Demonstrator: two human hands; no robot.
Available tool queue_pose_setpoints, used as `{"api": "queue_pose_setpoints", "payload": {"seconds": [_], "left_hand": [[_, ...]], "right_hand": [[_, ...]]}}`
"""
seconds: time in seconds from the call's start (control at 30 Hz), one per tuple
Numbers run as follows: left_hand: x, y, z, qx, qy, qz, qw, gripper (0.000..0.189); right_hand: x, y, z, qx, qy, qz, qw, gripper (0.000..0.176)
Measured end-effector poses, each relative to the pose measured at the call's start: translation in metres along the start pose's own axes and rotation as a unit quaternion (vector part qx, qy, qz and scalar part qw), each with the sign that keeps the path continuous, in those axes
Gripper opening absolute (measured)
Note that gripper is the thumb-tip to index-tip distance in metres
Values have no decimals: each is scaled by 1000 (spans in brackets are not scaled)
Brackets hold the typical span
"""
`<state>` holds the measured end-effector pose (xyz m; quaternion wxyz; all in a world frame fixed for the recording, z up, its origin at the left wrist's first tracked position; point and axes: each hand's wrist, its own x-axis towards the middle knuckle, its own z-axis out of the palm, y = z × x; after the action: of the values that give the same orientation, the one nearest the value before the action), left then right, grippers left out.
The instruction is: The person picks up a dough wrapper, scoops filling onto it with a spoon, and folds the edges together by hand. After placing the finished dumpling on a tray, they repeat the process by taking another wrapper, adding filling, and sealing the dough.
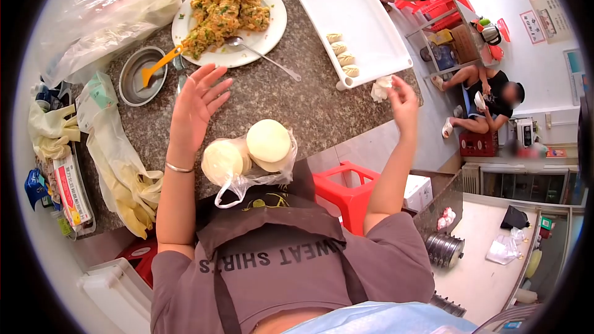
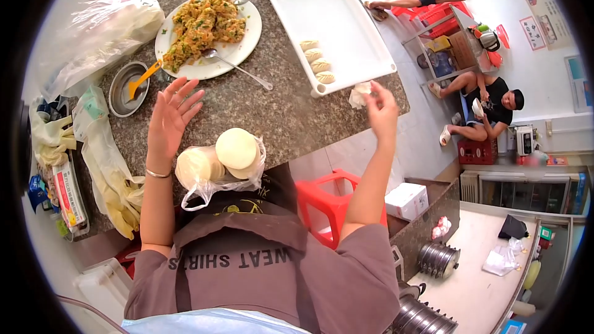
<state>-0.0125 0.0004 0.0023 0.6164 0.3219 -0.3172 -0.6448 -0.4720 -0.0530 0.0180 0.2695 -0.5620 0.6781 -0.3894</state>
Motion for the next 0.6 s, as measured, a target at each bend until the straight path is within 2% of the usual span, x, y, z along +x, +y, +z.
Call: {"api": "queue_pose_setpoints", "payload": {"seconds": [0.03, 0.07, 0.1, 0.2, 0.23, 0.3, 0.37, 0.43, 0.47, 0.5, 0.53, 0.6], "left_hand": [[-1, 1, 0, -63, -37, -29, 997, 64], [-1, 0, 0, -60, -27, -31, 997, 64], [-1, 0, 2, -98, -71, -52, 991, 71], [-1, -3, -4, -147, -141, -75, 976, 82], [-2, 0, -4, -127, -138, -78, 979, 84], [-4, 4, -1, -127, -133, -88, 979, 87], [-6, 4, 1, -143, -135, -99, 975, 89], [-5, 1, 2, -138, -167, -109, 970, 91], [-5, -1, 1, -135, -169, -108, 970, 91], [-6, -4, -1, -160, -178, -111, 965, 92], [-8, -2, 0, -185, -185, -113, 958, 93], [-9, 1, 1, -197, -171, -102, 960, 94]], "right_hand": [[-9, 26, 13, -109, 41, -77, 990, 24], [-17, 41, 25, -212, 76, -155, 962, 21], [-20, 43, 29, -191, 111, -179, 959, 19], [-30, 14, 25, -139, 26, -119, 983, 16], [-30, 0, 36, -128, 11, -134, 983, 16], [-42, -28, 58, 87, 6, -193, 977, 16], [-57, -90, 92, 79, -25, -241, 967, 17], [-63, -120, 136, 90, -103, -289, 947, 19], [-68, -137, 155, 68, -121, -365, 920, 22], [-74, -156, 170, 78, -190, -373, 905, 22], [-76, -164, 186, 60, -232, -417, 877, 24], [-71, -169, 210, 7, -254, -485, 837, 26]]}}
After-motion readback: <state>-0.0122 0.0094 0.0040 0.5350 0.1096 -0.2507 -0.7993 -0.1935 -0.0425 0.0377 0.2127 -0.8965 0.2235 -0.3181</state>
